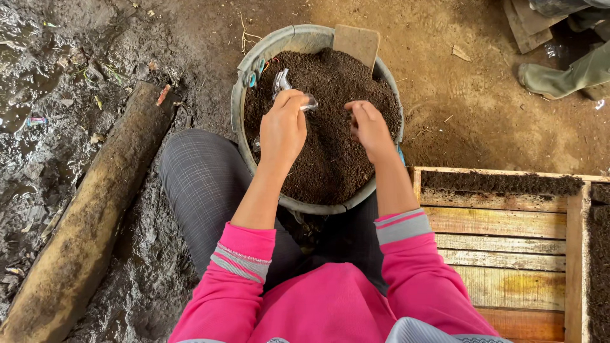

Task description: The person sits on the ground and repeatedly scoops soil from a bucket, rolls it into a pellet, wraps it in a small foil packet, and places the packet into a wooden tray. The process is repeated continuously throughout the video.

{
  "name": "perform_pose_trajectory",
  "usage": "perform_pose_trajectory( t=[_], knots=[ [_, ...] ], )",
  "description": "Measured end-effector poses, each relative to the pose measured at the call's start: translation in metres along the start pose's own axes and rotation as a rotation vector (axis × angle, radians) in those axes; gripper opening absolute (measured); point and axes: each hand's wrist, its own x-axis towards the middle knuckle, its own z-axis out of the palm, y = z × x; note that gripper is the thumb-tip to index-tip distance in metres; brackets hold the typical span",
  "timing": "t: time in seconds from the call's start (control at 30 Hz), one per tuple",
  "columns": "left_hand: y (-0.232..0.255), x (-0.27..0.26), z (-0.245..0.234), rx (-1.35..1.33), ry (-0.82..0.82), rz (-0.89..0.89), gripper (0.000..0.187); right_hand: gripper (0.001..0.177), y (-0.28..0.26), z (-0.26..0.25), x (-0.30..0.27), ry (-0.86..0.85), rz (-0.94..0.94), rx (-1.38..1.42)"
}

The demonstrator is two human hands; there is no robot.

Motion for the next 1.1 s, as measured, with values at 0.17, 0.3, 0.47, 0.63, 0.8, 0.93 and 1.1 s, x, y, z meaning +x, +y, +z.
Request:
perform_pose_trajectory(
  t=[0.17, 0.3, 0.47, 0.63, 0.8, 0.93, 1.1],
  knots=[
    [-0.004, -0.004, 0.013, -0.035, -0.051, -0.017, 0.019, 0.041, -0.018, -0.018, -0.024, -0.126, -0.121, 0.149],
    [-0.002, -0.005, 0.019, 0.003, -0.054, 0.003, 0.017, 0.039, -0.003, 0.006, -0.023, 0.109, -0.174, 0.103],
    [0.0, -0.005, 0.024, 0.111, -0.074, 0.068, 0.016, 0.051, 0.08, 0.062, -0.009, 0.478, -0.252, -0.793],
    [0.012, -0.01, 0.026, 0.258, -0.077, 0.12, 0.011, 0.023, 0.038, 0.083, -0.028, 0.27, -0.153, -0.137],
    [0.012, -0.013, 0.034, 0.3, -0.167, 0.086, 0.011, 0.039, -0.078, 0.034, -0.063, 0.275, 0.403, 0.948],
    [0.021, -0.016, 0.042, 0.221, -0.348, 0.049, 0.022, 0.032, -0.095, 0.017, -0.064, 0.237, 0.074, 1.121],
    [0.018, -0.02, 0.046, 0.142, -0.446, -0.079, 0.026, 0.03, -0.08, 0.008, -0.039, 0.128, 0.129, 0.914]
  ],
)
